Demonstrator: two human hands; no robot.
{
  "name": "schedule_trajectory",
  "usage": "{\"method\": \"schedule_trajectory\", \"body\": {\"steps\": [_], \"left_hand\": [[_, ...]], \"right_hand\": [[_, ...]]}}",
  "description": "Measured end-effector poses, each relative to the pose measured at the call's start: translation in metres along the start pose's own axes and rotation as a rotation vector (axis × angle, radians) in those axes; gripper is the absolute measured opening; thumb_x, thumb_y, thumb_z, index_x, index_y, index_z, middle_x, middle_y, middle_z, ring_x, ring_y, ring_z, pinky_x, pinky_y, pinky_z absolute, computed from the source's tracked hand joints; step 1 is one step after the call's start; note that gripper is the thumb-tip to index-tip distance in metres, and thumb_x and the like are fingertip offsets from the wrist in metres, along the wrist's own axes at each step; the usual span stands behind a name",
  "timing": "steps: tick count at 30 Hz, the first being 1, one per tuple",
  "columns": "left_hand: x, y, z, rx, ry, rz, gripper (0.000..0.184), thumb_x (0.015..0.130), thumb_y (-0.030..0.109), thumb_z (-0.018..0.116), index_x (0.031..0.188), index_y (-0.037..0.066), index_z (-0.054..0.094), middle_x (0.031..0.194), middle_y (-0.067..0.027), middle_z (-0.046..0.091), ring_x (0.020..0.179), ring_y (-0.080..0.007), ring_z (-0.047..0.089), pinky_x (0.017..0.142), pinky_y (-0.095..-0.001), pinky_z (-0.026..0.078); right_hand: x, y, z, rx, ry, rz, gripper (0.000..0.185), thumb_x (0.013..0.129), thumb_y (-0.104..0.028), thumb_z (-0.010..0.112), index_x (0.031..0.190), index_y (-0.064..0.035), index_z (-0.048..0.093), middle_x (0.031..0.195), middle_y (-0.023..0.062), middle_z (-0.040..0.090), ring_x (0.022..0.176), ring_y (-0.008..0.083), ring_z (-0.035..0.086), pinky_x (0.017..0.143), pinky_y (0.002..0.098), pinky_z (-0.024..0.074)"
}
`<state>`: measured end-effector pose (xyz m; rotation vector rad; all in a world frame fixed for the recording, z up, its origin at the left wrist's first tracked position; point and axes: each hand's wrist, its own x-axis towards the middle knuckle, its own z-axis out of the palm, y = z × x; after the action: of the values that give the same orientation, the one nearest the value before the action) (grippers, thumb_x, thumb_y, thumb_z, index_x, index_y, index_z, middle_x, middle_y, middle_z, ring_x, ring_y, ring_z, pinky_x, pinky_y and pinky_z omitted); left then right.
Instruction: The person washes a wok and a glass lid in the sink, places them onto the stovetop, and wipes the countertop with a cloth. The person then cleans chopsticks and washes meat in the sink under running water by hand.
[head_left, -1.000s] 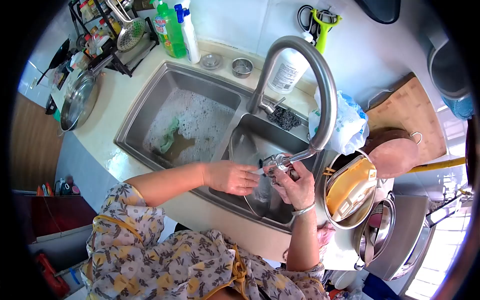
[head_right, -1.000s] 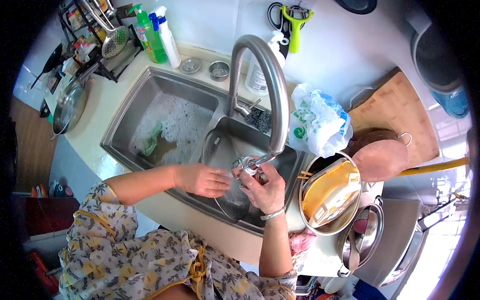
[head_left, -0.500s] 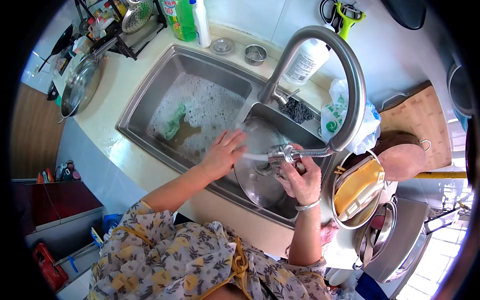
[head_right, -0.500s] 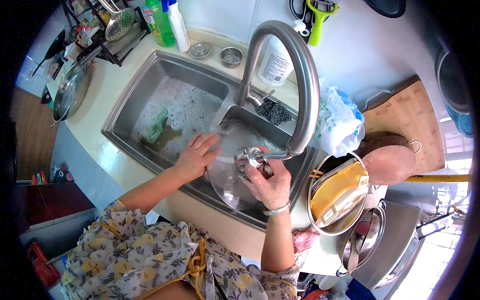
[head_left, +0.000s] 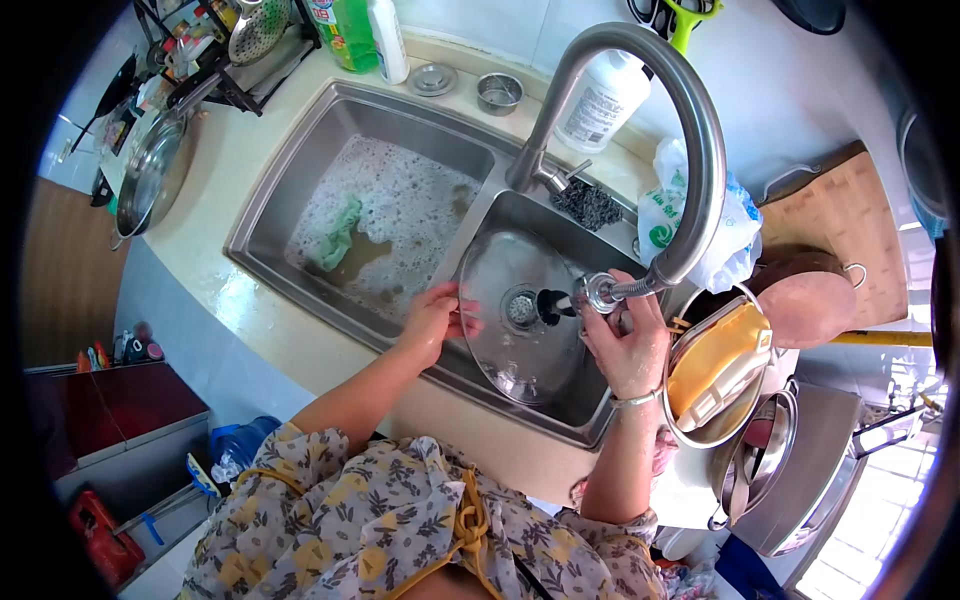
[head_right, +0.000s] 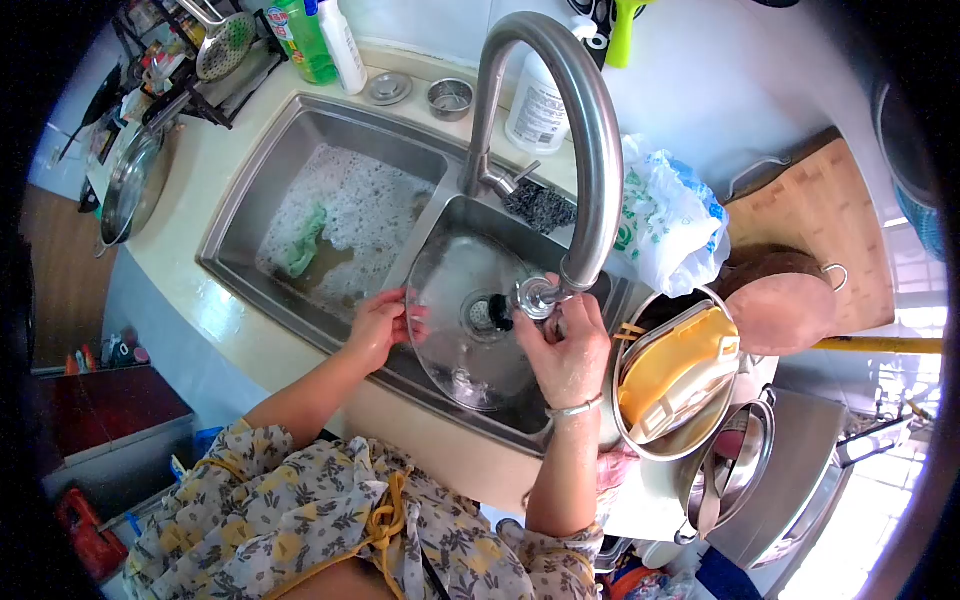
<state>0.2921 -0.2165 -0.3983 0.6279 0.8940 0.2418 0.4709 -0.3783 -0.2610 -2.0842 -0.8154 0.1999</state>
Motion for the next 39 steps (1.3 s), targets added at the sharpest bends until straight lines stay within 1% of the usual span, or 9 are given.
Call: {"method": "schedule_trajectory", "body": {"steps": [6,17,19,21,23,26,29,33,39], "left_hand": [[-0.014,0.008,0.036,0.055,-0.221,-0.217,0.043,0.081,0.007,0.057,0.123,0.006,0.046,0.095,-0.0159,0.064,0.058,-0.0096,0.052,0.053,-0.022,0.045],[-0.062,0.071,0.028,-0.056,-0.242,-0.099,0.046,0.079,0.001,0.057,0.124,0.006,0.048,0.095,-0.0185,0.064,0.05,-0.0035,0.033,0.047,-0.0166,0.031],[-0.08,0.098,0.025,-0.01,-0.25,-0.041,0.045,0.079,0.004,0.056,0.124,0.006,0.049,0.094,-0.0181,0.064,0.05,-0.0034,0.032,0.047,-0.0163,0.031],[-0.099,0.124,0.024,0.022,-0.241,0.007,0.045,0.079,0.005,0.055,0.123,0.006,0.05,0.094,-0.0181,0.064,0.05,-0.0032,0.031,0.047,-0.0162,0.031],[-0.118,0.145,0.018,0.056,-0.229,0.059,0.045,0.078,0.006,0.054,0.123,0.006,0.05,0.094,-0.018,0.064,0.051,-0.003,0.031,0.047,-0.0161,0.031],[-0.142,0.171,0.009,0.137,-0.175,0.163,0.046,0.077,0.008,0.054,0.122,0.004,0.05,0.093,-0.018,0.065,0.051,-0.0025,0.03,0.046,-0.0162,0.029],[-0.167,0.188,0.001,0.227,-0.084,0.266,0.049,0.079,0.01,0.052,0.126,0.001,0.045,0.1,-0.0216,0.063,0.048,0.0011,0.028,0.043,-0.0117,0.025],[-0.191,0.207,-0.016,0.265,0.023,0.397,0.05,0.078,0.01,0.052,0.126,-0.002,0.044,0.099,-0.0235,0.063,0.048,0.0016,0.028,0.041,-0.012,0.023],[-0.214,0.221,-0.03,0.256,0.132,0.488,0.046,0.079,0.01,0.052,0.123,-0.002,0.047,0.096,-0.0234,0.064,0.048,0.0005,0.027,0.041,-0.013,0.023]], "right_hand": [[0.007,0.006,0.019,0.317,-0.087,0.104,0.042,0.069,-0.008,0.073,0.108,-0.0013,0.06,0.087,0.0046,0.059,0.071,0.0078,0.054,0.064,0.0219,0.0452],[-0.014,0.021,0.014,0.067,0.044,0.132,0.044,0.073,-0.008,0.07,0.113,-0.0018,0.051,0.095,0.0072,0.054,0.068,0.0124,0.054,0.057,0.0273,0.0468],[-0.024,0.011,0.019,0.405,0.01,0.461,0.051,0.074,-0.008,0.069,0.119,-0.0025,0.045,0.093,0.0062,0.055,0.067,0.0123,0.055,0.052,0.0256,0.0464],[-0.036,0.02,0.034,0.327,0.05,0.432,0.04,0.077,-0.009,0.068,0.111,-0.0018,0.048,0.085,0.007,0.057,0.068,0.0129,0.056,0.052,0.0239,0.0472],[-0.057,0.079,0.076,0.708,0.027,0.49,0.029,0.079,-0.009,0.066,0.102,-0.0008,0.05,0.08,0.0078,0.057,0.058,0.0139,0.056,0.046,0.0258,0.0461],[-0.05,0.024,0.09,0.946,-0.109,0.687,0.014,0.085,-0.007,0.057,0.096,-0.0016,0.051,0.074,0.0045,0.054,0.055,0.0132,0.054,0.045,0.0251,0.0462],[-0.021,0.008,0.13,0.826,0.003,0.376,0.035,0.085,-0.005,0.054,0.119,-0.0016,0.048,0.082,0.0049,0.052,0.051,0.0103,0.05,0.037,0.0264,0.0394],[0.054,-0.014,0.153,0.92,0.223,0.399,0.056,0.083,-0.005,0.052,0.135,-0.004,0.031,0.087,0.0054,0.054,0.058,0.0092,0.051,0.042,0.0246,0.0415],[0.146,0.009,0.154,1.09,0.33,0.646,0.061,0.077,0.003,0.044,0.136,-0.0092,0.033,0.057,0.016,0.055,0.034,0.0187,0.044,0.029,0.0301,0.0317]]}}
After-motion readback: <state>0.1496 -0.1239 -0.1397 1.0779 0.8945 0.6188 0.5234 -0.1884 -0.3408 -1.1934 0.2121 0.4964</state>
